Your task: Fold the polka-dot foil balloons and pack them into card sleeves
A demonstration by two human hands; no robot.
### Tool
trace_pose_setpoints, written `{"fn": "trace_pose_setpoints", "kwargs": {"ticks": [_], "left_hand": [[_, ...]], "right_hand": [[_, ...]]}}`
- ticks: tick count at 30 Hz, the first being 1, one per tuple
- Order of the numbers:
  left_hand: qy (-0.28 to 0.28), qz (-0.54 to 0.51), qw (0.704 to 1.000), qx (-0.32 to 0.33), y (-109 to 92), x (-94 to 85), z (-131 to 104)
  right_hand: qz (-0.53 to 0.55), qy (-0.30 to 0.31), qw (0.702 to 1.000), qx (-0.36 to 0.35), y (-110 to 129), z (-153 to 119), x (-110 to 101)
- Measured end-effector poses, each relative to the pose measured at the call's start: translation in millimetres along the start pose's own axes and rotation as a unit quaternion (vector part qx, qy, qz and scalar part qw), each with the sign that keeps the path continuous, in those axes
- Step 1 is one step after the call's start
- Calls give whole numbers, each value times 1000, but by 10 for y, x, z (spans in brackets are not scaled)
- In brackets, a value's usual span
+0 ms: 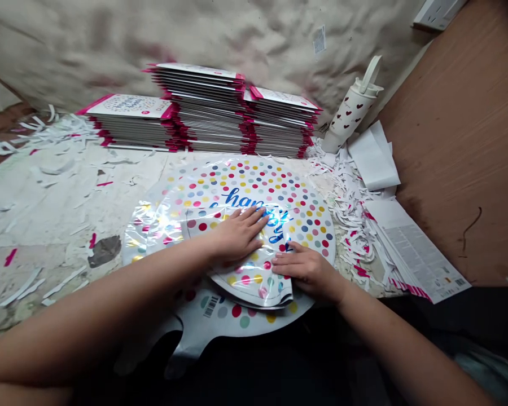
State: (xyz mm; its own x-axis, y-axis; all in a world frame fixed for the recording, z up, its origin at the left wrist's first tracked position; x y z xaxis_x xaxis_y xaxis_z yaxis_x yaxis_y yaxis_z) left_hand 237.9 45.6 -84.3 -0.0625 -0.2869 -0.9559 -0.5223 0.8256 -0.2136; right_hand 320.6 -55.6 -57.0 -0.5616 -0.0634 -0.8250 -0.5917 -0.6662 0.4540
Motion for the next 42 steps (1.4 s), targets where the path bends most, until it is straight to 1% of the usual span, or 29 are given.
{"fn": "trace_pose_setpoints", "kwargs": {"ticks": [2,4,6,8,9,10,11,12,13,14,15,16,17,18,20,21,22,23,24,25,26,27,29,31,32,35,38,40,42], "left_hand": [[4,4,999,-35,191,42,-308],[-19,3,997,-77,429,54,-633],[-40,-21,993,-112,667,22,-892],[-18,-89,988,-122,829,-37,-1033],[-14,-133,982,-134,890,-109,-1072],[-35,-167,972,-162,953,-230,-1104],[-88,-178,959,-204,1004,-398,-1146],[-163,-164,942,-242,1003,-587,-1204],[-245,-128,925,-260,911,-764,-1269],[-310,-77,915,-245,709,-881,-1303],[-321,-39,930,-177,403,-871,-1244],[-284,-19,955,-86,61,-734,-1140],[-235,2,971,-43,-186,-533,-1063],[-196,17,980,-39,-333,-330,-1012],[-150,30,985,-77,-423,12,-960],[-139,31,985,-99,-410,132,-954],[-135,30,984,-113,-383,214,-955],[-135,29,983,-119,-357,265,-958],[-138,29,983,-120,-335,288,-964],[-142,29,982,-120,-319,291,-970],[-146,30,981,-121,-306,285,-977],[-149,30,981,-123,-298,276,-983],[-150,28,979,-133,-291,266,-993],[-147,24,978,-144,-289,269,-1003],[-144,21,979,-146,-291,270,-1007],[-130,4,981,-144,-289,257,-1008],[-117,-17,982,-149,-240,191,-979],[-117,-18,981,-155,-177,126,-952],[-125,-21,980,-156,-98,72,-941]], "right_hand": [[46,35,996,69,-129,8,-26],[92,63,982,153,-263,63,-39],[129,67,949,281,-467,127,-41],[148,59,898,411,-677,169,-19],[152,59,873,459,-759,192,6],[152,61,856,491,-824,225,32],[149,66,845,509,-874,265,60],[145,73,840,518,-914,303,88],[142,80,833,529,-951,324,110],[136,85,828,537,-982,334,123],[129,90,824,543,-1002,338,126],[120,94,823,548,-1012,337,117],[106,96,822,551,-1010,335,97],[90,96,823,552,-994,334,68],[41,75,827,556,-924,333,-25],[-4,46,839,543,-859,362,-104],[-56,14,860,507,-756,427,-176],[-109,-9,889,445,-612,522,-210],[-154,-13,917,366,-442,623,-181],[-183,7,940,286,-282,698,-84],[-193,48,954,224,-172,727,58],[-189,97,957,198,-139,706,200],[-188,161,941,230,-247,586,340],[-204,168,929,260,-353,488,310],[-216,161,933,238,-337,483,276],[-263,126,950,112,-101,530,181],[-319,80,942,66,142,548,82],[-310,35,950,1,423,533,45],[-249,-23,965,-82,710,441,-1]]}}
Point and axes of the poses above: each hand's wrist, its own z-axis towards the middle knuckle, its own x-axis out of the palm, y = z × x, the point moved 9 cm from there along z, towards the middle knuckle, and after that the axes turned 3 degrees about -z, right-handed, at the moved point
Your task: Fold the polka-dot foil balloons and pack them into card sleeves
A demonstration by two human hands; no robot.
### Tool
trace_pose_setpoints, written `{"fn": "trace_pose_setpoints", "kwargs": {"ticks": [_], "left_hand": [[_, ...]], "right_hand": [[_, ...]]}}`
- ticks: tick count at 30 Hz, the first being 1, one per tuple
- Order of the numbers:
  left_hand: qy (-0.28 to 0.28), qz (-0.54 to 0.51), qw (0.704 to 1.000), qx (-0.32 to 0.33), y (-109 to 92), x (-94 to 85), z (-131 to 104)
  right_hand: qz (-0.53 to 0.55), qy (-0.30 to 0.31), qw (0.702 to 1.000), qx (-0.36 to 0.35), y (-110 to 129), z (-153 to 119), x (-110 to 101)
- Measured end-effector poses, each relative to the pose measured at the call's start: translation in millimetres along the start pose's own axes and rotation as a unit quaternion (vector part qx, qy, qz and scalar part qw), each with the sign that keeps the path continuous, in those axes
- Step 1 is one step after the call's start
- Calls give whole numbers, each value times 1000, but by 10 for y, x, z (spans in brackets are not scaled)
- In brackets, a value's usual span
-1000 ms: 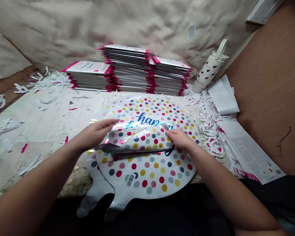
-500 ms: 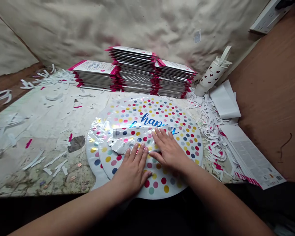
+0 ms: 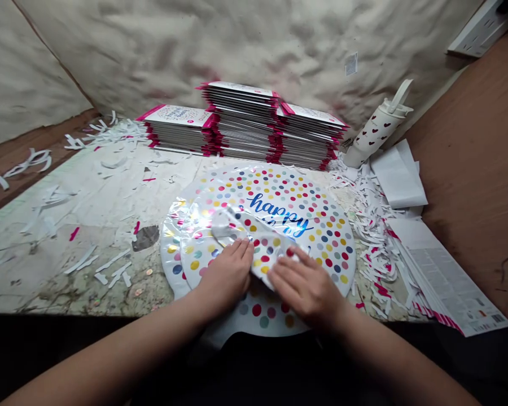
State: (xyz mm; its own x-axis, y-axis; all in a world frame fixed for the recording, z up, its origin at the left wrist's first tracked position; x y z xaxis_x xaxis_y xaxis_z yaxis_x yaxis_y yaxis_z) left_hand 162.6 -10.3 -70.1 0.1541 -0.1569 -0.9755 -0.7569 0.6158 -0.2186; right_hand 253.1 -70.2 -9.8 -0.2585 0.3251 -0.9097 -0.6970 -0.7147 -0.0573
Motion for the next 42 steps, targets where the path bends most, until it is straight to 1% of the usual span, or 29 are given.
{"fn": "trace_pose_setpoints", "kwargs": {"ticks": [1,3,5,6,7,8,9,11,13,14,16,18,19,21,22,23,25,26,27,28,30,31,32,34,36,38,39,41,42], "left_hand": [[-5,-10,1000,6,29,-19,12],[-10,-48,998,39,49,-39,11],[7,-81,992,93,-2,-23,-17],[25,-87,988,123,-48,0,-36],[45,-87,984,148,-97,26,-54],[62,-82,981,167,-141,50,-69],[76,-75,977,185,-182,71,-84],[91,-59,971,213,-243,110,-120],[82,-47,966,239,-280,133,-183],[63,-45,965,249,-287,126,-222],[12,-60,965,256,-278,62,-296],[-29,-111,969,220,-199,-51,-303],[-24,-150,972,179,-124,-90,-260],[32,-240,969,45,95,-97,-107],[77,-287,954,-38,217,-56,-34],[128,-332,927,-118,319,5,18],[211,-403,858,-240,429,124,78],[237,-427,828,-275,446,167,106],[254,-443,808,-294,448,201,140],[261,-452,797,-305,452,226,176],[260,-455,791,-314,465,261,237],[259,-454,792,-317,475,270,253],[258,-450,793,-318,488,269,259],[243,-444,804,-313,527,208,259],[192,-473,806,-300,581,66,246],[155,-538,774,-296,621,-36,186],[156,-568,750,-300,628,-40,146],[196,-588,717,-318,610,36,82],[220,-582,715,-319,581,84,85]], "right_hand": [[33,-40,999,4,27,-56,-76],[82,-80,989,96,-139,-219,-92],[108,-65,966,227,-421,-430,50],[119,-48,956,266,-519,-516,138],[128,-33,953,274,-565,-562,207],[132,-27,959,250,-555,-564,238],[131,-23,970,202,-494,-535,245],[131,2,989,70,-273,-459,243],[156,57,986,-13,-102,-427,272],[181,88,979,-18,-77,-418,293],[244,129,961,30,-137,-389,324],[317,155,929,109,-274,-348,373],[353,164,908,157,-367,-324,416],[404,184,847,291,-620,-315,564],[412,193,814,361,-749,-332,644],[409,200,784,422,-862,-352,712],[386,207,748,499,-1005,-360,786],[364,198,750,516,-1046,-335,780],[330,177,769,518,-1069,-283,737],[288,148,800,506,-1065,-210,669],[193,94,882,420,-918,12,529],[152,84,915,363,-792,119,509],[127,93,936,316,-671,196,546],[113,143,939,291,-566,234,728],[116,181,922,323,-614,189,891],[122,185,913,343,-669,159,963],[125,180,913,346,-682,155,973],[132,169,913,347,-680,166,973],[138,165,913,347,-675,177,967]]}}
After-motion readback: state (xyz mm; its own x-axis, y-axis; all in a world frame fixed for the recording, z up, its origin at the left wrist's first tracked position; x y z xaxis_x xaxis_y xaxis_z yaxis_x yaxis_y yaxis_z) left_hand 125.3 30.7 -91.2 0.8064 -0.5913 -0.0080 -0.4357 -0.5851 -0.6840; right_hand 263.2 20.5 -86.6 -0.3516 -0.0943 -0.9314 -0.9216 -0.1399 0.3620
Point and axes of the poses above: each hand's wrist, its own z-axis towards the middle knuckle, its own x-axis out of the palm, y = z × x, the point moved 9 cm from there along z, towards the middle knuckle, and after that the axes turned 3 degrees about -z, right-handed, at the moved point
